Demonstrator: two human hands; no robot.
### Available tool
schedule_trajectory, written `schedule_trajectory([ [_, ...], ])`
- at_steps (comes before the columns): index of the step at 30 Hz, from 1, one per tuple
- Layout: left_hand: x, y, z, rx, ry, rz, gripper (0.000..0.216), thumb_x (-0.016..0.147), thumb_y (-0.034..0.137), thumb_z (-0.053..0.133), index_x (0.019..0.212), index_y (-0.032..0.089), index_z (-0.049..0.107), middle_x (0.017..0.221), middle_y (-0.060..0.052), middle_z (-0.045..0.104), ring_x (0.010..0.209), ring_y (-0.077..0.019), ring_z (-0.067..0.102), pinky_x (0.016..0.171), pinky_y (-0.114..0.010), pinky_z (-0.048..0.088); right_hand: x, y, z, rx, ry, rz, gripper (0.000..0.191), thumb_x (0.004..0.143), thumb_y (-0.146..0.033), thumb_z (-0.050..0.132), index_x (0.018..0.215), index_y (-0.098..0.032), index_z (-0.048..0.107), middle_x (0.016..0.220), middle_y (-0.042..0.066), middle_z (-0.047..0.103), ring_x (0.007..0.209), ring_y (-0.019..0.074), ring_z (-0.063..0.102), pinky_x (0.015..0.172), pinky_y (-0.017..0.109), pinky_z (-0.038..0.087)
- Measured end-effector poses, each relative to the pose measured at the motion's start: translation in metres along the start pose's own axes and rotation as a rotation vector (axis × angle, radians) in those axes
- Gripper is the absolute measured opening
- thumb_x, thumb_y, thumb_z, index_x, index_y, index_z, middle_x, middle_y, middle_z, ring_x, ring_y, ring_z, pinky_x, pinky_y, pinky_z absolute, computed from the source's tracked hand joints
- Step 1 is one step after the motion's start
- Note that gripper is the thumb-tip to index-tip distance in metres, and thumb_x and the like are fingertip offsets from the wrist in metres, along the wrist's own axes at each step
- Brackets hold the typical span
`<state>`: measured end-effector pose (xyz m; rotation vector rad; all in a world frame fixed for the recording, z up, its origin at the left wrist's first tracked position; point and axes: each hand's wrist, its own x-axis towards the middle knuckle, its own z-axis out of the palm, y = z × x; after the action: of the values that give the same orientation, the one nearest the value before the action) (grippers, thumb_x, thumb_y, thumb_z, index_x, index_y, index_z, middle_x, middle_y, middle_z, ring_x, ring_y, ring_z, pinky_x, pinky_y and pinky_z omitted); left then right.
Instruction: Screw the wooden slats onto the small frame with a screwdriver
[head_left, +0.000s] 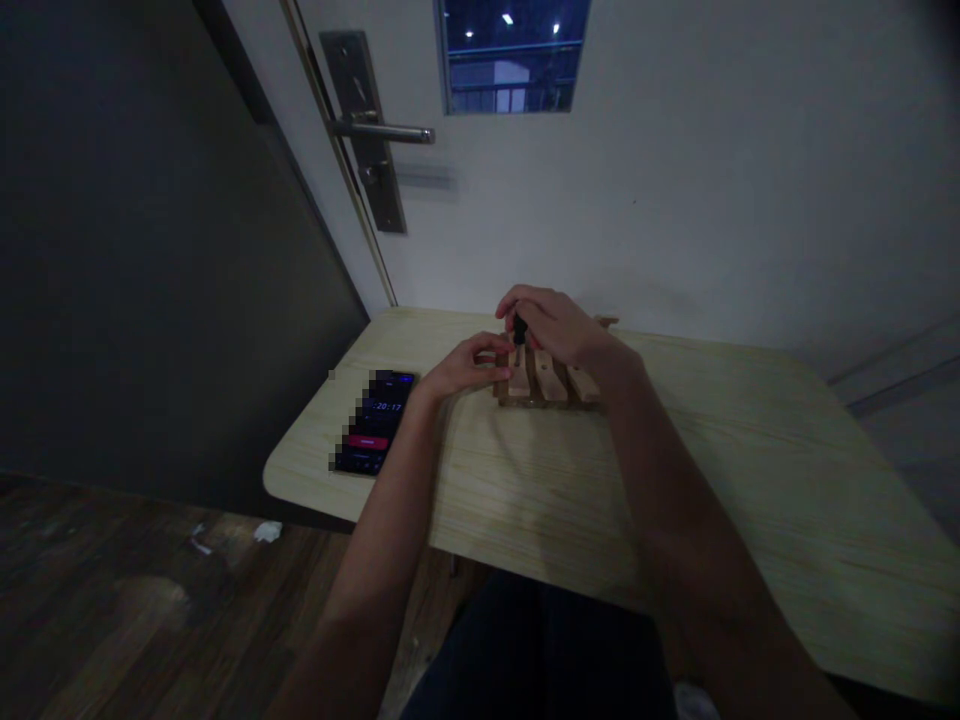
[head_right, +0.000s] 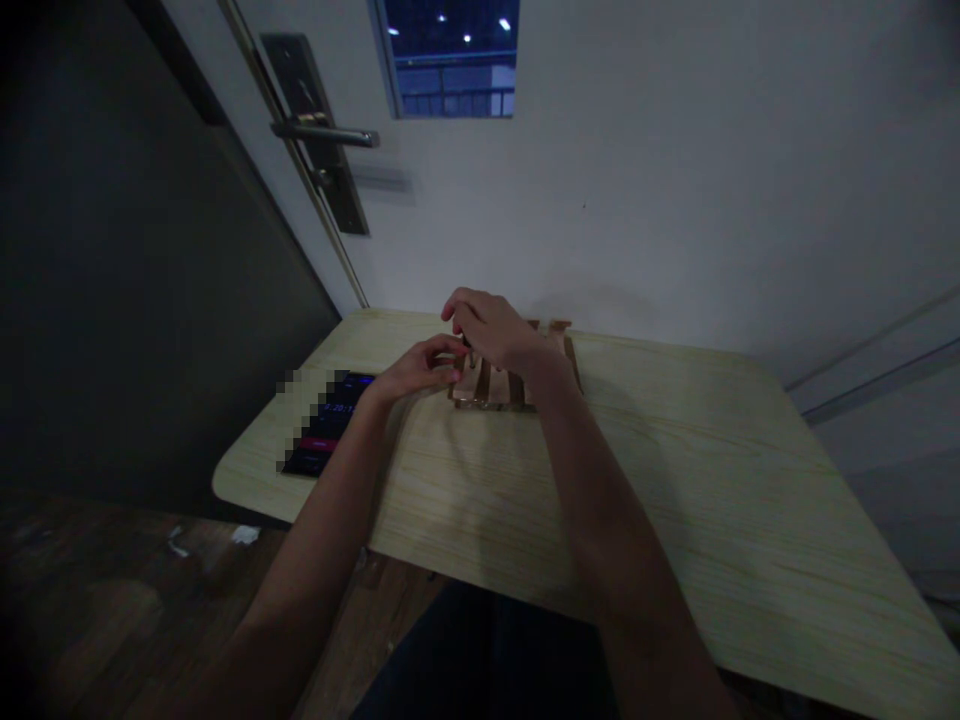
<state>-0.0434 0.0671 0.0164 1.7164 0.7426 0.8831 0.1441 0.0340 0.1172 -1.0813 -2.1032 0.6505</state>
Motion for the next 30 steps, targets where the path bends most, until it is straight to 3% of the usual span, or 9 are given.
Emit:
schedule_trajectory([
  [7, 0.0005, -0.0032, -0.0013, -0.015, -0.017, 0.022, 0.055, 0.063, 0.047, 0.087, 0.103, 0.016, 0.066, 0.119, -0.01, 0.064, 0.112, -0.0229, 0.061, 0.105, -0.043, 0.047, -0.0029, -0.0038, -0.0067, 0.017, -0.015, -0.028, 0.024, 0.092, -0.021, 0.046, 0.111, -0.02, 0.061, 0.095, 0.003, 0.071, 0.068, 0.0113, 0.058, 0.066, 0.026, 0.043],
  [16, -0.0024, 0.0022, -0.0015, 0.007, -0.004, -0.008, 0.056, 0.063, 0.048, 0.088, 0.104, 0.016, 0.067, 0.121, -0.011, 0.065, 0.113, -0.0239, 0.061, 0.106, -0.044, 0.045, -0.0004, -0.0042, -0.0061, -0.055, 0.144, -0.043, 0.001, 0.084, -0.019, 0.057, 0.084, -0.02, 0.058, 0.09, 0.004, 0.067, 0.073, 0.0133, 0.056, 0.068, 0.028, 0.042],
  [25, 0.0003, -0.0027, -0.0006, -0.024, 0.003, 0.006, 0.058, 0.06, 0.049, 0.089, 0.102, 0.016, 0.067, 0.119, -0.01, 0.065, 0.114, -0.024, 0.061, 0.107, -0.045, 0.045, 0.0012, -0.0062, -0.0053, -0.17, 0.23, 0.003, 0.031, 0.074, -0.04, 0.08, 0.069, -0.02, 0.057, 0.068, -0.001, 0.061, 0.064, 0.0134, 0.052, 0.064, 0.029, 0.038],
  [30, -0.0006, -0.0008, -0.0014, 0.0, -0.019, 0.004, 0.055, 0.063, 0.047, 0.087, 0.105, 0.017, 0.067, 0.121, -0.01, 0.065, 0.115, -0.0235, 0.061, 0.107, -0.045, 0.045, 0.0035, -0.0054, -0.0032, -0.218, 0.196, -0.053, 0.017, 0.082, -0.036, 0.074, 0.077, -0.021, 0.069, 0.075, 0.0, 0.062, 0.069, 0.0136, 0.052, 0.069, 0.029, 0.039],
])
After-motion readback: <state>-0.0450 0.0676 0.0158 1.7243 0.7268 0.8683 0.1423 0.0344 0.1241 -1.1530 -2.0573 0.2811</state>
